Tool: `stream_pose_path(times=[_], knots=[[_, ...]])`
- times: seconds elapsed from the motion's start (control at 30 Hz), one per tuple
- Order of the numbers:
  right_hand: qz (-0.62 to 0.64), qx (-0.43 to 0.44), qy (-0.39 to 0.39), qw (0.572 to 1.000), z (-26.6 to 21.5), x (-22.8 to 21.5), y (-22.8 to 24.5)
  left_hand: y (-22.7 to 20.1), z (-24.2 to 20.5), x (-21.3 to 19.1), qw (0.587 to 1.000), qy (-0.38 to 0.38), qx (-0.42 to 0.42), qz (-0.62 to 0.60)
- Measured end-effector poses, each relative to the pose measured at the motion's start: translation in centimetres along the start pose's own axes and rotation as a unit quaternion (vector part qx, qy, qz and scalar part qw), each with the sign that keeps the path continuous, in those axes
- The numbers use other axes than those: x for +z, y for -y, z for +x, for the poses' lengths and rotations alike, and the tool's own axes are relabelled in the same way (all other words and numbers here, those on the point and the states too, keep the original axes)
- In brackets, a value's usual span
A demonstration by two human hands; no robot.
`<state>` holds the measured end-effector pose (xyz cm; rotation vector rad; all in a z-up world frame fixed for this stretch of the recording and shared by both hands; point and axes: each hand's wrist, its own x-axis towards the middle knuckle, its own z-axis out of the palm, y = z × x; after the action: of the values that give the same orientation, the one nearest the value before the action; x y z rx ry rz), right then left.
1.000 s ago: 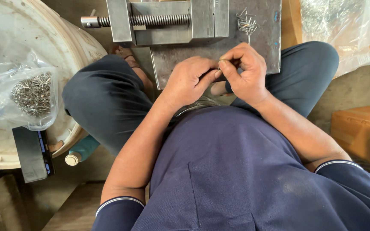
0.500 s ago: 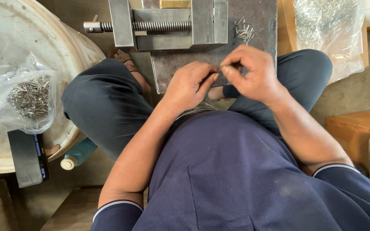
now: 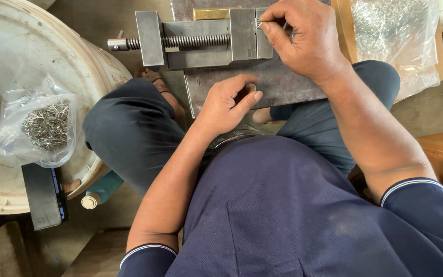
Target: The person sits cross-legged on the floor and assembles small metal parts by hand. They pick up individual pieces from a pile and fit them into a metal jig or fixture, occasionally adjusting the fixture's screw mechanism.
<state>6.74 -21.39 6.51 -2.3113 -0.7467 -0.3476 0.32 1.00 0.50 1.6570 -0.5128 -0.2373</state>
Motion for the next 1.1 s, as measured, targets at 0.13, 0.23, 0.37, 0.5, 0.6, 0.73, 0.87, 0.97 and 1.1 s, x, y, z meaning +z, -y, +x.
stream_pose_path(times=[0.13,0.23,0.37,0.5,0.6,0.73,0.87,0.97,1.1], knots=[[0.003,-0.003,0.0,1.0,0.2,0.0,0.0,0.0,0.2,0.0,1.0,0.005,0.001,0.003],[-0.017,-0.029,-0.01,0.999,0.6,0.1,0.4,0.0,0.1,0.0,1.0,0.007,-0.002,0.0],[-0.026,-0.043,-0.014,0.999,0.8,0.0,0.9,0.0,0.1,0.0,1.0,0.007,0.001,0.009],[-0.035,-0.046,-0.031,0.998,-0.6,-0.6,0.5,-0.3,0.2,0.1,1.0,-0.001,0.019,0.013],[-0.044,0.008,-0.051,0.998,-3.2,-0.9,-1.2,-0.4,0.5,-0.1,1.0,0.003,0.001,0.013],[0.07,0.226,-0.055,0.97,-9.0,-0.6,-3.8,0.8,-0.2,0.4,0.999,-0.003,0.035,-0.003],[0.004,0.195,-0.031,0.98,-12.4,-0.6,-3.2,1.4,-0.1,0.6,0.999,0.013,0.007,-0.037],[-0.043,0.167,-0.013,0.985,-12.6,-0.6,-2.5,1.1,-0.2,0.8,1.0,0.01,0.008,-0.024],[-0.073,0.116,0.003,0.991,-11.5,-0.9,-2.1,0.7,-0.1,0.9,1.0,0.001,0.02,-0.001]])
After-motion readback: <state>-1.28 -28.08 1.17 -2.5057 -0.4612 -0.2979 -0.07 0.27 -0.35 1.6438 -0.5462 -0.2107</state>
